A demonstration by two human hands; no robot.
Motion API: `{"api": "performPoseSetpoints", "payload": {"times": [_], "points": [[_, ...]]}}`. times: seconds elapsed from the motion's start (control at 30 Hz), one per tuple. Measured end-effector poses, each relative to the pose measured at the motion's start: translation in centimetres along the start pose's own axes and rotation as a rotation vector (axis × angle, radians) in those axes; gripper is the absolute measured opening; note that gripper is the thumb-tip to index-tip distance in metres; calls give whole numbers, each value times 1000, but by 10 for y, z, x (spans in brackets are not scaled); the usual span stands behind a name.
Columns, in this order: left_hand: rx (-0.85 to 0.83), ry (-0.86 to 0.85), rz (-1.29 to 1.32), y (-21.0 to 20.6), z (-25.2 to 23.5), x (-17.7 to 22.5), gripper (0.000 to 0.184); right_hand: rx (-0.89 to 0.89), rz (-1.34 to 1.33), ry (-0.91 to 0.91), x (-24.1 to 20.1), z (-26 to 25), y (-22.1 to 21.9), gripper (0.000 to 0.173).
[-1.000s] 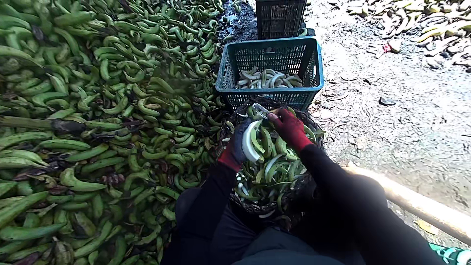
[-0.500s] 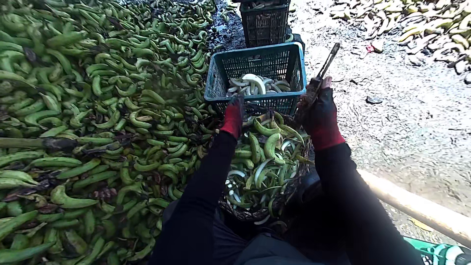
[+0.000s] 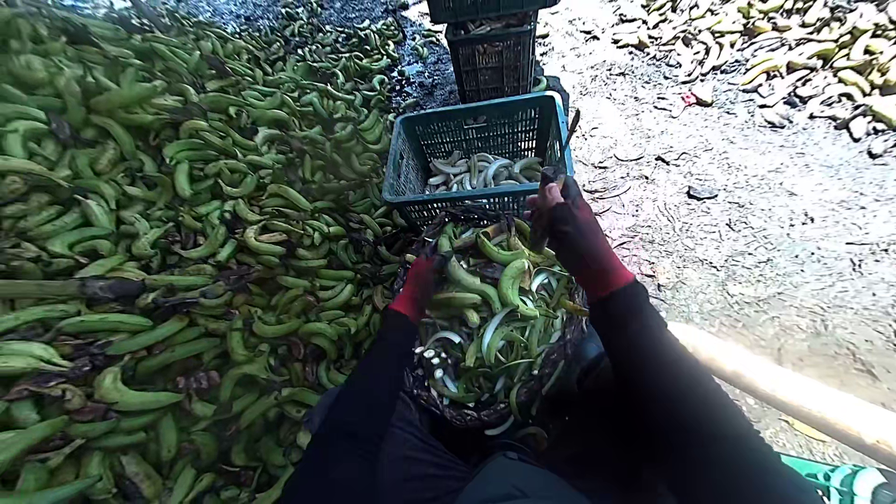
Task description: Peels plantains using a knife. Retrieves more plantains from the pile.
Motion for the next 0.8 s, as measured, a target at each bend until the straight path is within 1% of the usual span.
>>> {"api": "performPoseSetpoints", "payload": {"times": [0.07, 0.1, 0.13, 0.2, 0.23, 0.27, 0.33, 0.4, 0.47, 0.5, 0.57, 0.6, 0.63, 0.67, 0.7, 0.73, 0.8], "points": [[6, -38, 256, 18, 19, 24, 42, -145, 195, 23, 11, 7, -20, 60], [29, -17, 357, 22, 29, 32, 41, -211, 315, 24, 20, 12, -31, 59], [73, 17, 401, 24, 35, 37, 47, -281, 431, 17, 31, 19, -41, 60], [189, 44, 329, 23, 43, 45, 58, -426, 679, 31, 52, 24, -65, 54], [222, 38, 291, 23, 47, 47, 58, -505, 792, 50, 60, 26, -75, 53], [219, 23, 294, 23, 50, 47, 58, -578, 878, 79, 63, 28, -83, 54], [210, 13, 378, 24, 55, 46, 52, -671, 973, 149, 66, 35, -93, 58], [198, 43, 486, 21, 55, 48, 51, -679, 1025, 181, 62, 38, -97, 57], [180, 76, 523, 14, 52, 46, 50, -603, 1065, 189, 61, 32, -97, 55], [179, 100, 499, 9, 54, 43, 48, -513, 1090, 214, 62, 26, -95, 54], [137, 122, 384, -6, 60, 39, 45, -231, 1144, 278, 63, 11, -82, 58], [103, 126, 355, -13, 61, 37, 46, -101, 1143, 268, 61, 5, -72, 61], [95, 135, 342, -19, 61, 36, 48, -17, 1109, 232, 56, 0, -62, 60], [120, 145, 332, -20, 59, 34, 50, 13, 1066, 208, 51, -2, -54, 58], [142, 137, 314, -15, 58, 33, 53, -22, 1028, 205, 47, 1, -53, 56], [168, 113, 305, -7, 56, 33, 56, -117, 985, 194, 45, 6, -56, 55], [212, 29, 350, 8, 51, 39, 59, -391, 904, 179, 47, 20, -72, 50]]}}
Point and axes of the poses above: each hand's wrist, its own z-axis away from the middle knuckle, its own y-axis out of the back of the hand, x = y × z, the point moved 4 cm from there along -z, towards the middle knuckle, and after that the axes turned 7 degrees about x, right-handed, at the moved point
